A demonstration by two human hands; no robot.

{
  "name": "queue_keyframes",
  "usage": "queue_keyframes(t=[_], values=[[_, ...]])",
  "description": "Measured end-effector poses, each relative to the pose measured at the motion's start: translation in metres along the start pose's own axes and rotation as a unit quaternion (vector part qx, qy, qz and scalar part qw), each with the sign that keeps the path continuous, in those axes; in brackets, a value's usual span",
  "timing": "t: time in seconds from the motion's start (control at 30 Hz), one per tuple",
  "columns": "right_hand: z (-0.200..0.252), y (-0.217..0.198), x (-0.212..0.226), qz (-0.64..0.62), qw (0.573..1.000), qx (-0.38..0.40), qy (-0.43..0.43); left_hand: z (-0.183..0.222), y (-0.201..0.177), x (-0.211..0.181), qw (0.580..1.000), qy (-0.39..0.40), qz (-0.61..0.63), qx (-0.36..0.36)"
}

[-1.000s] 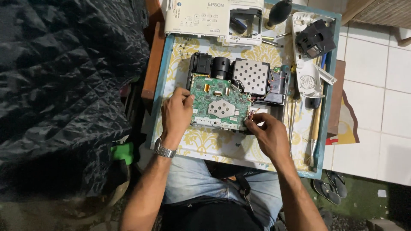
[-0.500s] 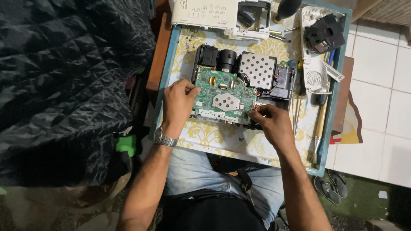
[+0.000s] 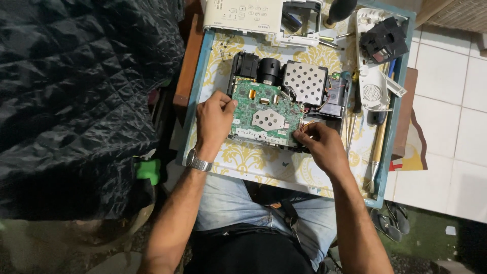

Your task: Removing screws from a motherboard inside an Epson projector using a manual screwdriver.

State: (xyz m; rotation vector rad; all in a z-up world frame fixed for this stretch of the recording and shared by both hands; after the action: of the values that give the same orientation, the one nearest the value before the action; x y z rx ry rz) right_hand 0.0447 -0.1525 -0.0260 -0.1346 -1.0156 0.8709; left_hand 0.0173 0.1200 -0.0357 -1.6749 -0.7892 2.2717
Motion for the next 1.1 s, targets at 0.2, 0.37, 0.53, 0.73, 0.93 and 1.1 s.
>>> queue_keyframes(t=[0.2, 0.37, 0.53, 0.73, 0.93, 1.1], values=[[-0.011, 0.002, -0.017, -0.099, 0.994, 0.022, -0.04, 0.0, 0.003, 0.01, 1.0, 0.018, 0.002, -0.007], [0.008, -0.019, 0.001, -0.066, 0.991, 0.095, -0.063, 0.0, 0.006, 0.022, 0.999, 0.023, 0.0, 0.024], [0.017, -0.023, 0.003, 0.037, 0.989, 0.103, -0.1, 0.006, -0.001, 0.015, 0.998, 0.024, 0.004, 0.058], [0.003, -0.008, -0.029, 0.041, 0.99, 0.065, -0.121, 0.0, 0.003, 0.017, 0.998, 0.035, -0.015, 0.057], [0.024, -0.018, -0.008, 0.017, 0.99, 0.046, -0.132, 0.008, 0.001, 0.016, 0.998, 0.043, 0.014, 0.043], [0.035, -0.066, -0.045, -0.001, 0.994, -0.088, -0.058, 0.011, -0.004, 0.021, 0.998, 0.052, 0.021, 0.025]])
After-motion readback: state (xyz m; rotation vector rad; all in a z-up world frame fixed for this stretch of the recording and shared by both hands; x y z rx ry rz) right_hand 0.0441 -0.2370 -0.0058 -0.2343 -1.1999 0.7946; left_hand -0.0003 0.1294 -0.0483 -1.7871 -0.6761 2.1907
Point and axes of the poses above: each hand's wrist, its own z-axis away from the middle knuckle, its own y-axis out of the palm, x = y × z, the point moved 3 cm from there along -z, towards the middle knuckle, and after that the axes turned 14 degrees about x, right-handed, at the moved point
